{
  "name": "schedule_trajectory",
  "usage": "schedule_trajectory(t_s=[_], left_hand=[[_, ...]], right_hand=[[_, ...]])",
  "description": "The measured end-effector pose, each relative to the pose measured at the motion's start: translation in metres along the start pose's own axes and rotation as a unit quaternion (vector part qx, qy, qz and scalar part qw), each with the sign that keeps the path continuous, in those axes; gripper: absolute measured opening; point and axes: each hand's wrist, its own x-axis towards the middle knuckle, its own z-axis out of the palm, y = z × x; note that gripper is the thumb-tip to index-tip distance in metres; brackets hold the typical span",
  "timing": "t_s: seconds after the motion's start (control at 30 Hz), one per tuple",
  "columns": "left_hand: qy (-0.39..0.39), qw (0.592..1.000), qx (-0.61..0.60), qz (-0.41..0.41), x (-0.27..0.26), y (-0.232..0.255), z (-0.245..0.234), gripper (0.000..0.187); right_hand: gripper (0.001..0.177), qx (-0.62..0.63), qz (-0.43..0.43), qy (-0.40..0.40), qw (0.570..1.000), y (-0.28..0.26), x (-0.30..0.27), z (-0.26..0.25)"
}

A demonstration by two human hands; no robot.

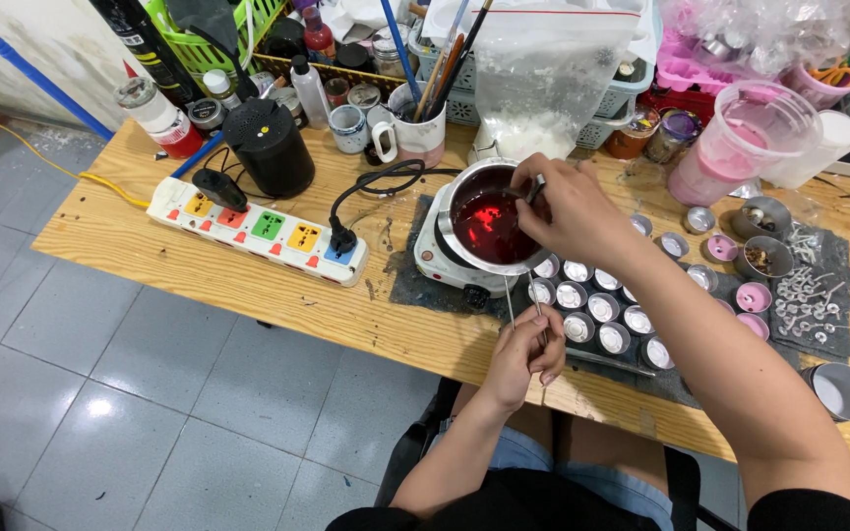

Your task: Placing wax pieces into tealight containers and managing melted wax on a hot plate.

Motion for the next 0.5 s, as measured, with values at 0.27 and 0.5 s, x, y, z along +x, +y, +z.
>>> schedule_trajectory(t_s=[0.27,0.5], left_hand=[[-0.003,1.0,-0.005,-0.005,-0.001,0.001,-0.001,0.031],[-0.009,1.0,-0.001,0.001,0.0,-0.001,-0.003,0.031]], right_hand=[[0.026,0.117,0.027,0.019,0.993,-0.002,0.004,-0.007],[0.03,0.027,0.026,-0.025,0.999,0.007,0.007,-0.008]])
